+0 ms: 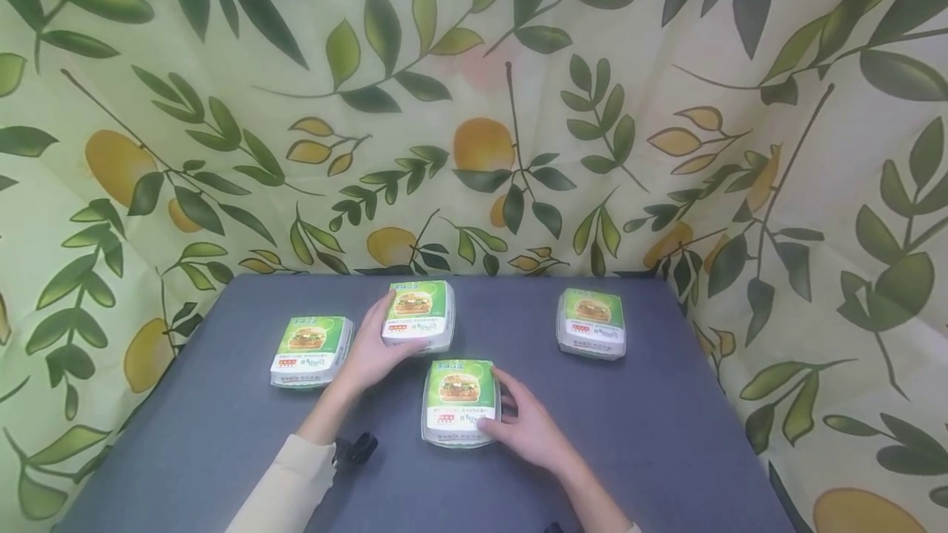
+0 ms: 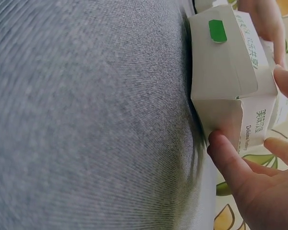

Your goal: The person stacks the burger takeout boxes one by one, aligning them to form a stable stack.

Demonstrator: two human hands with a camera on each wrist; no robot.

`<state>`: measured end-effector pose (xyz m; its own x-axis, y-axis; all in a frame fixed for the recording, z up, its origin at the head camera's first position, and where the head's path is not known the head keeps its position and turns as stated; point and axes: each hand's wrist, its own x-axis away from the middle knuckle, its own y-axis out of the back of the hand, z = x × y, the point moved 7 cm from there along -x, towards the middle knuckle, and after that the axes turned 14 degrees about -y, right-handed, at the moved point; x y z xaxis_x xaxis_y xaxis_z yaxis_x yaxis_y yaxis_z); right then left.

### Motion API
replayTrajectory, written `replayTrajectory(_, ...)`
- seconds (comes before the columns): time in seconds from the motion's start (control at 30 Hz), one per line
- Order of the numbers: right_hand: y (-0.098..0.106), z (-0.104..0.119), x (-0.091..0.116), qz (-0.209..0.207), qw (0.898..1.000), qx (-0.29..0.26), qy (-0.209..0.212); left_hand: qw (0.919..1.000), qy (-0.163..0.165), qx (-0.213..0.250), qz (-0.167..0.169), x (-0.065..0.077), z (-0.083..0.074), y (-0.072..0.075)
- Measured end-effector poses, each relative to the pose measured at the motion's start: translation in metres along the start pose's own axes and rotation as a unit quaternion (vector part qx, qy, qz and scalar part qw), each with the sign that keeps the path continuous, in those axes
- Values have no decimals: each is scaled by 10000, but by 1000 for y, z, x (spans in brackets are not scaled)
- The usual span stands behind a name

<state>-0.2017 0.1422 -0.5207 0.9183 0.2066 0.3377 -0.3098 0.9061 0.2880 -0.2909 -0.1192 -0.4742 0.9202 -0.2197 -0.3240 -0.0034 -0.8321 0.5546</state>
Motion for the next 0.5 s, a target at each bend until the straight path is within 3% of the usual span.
replayTrajectory(0.3,5,5,3,27,9996,-5,286,9999,-148,32,25,8,-19,2)
replayTrajectory(0.5,12,10,5,-215,9995,85,237,9997,-217,24,73,13,-29,0)
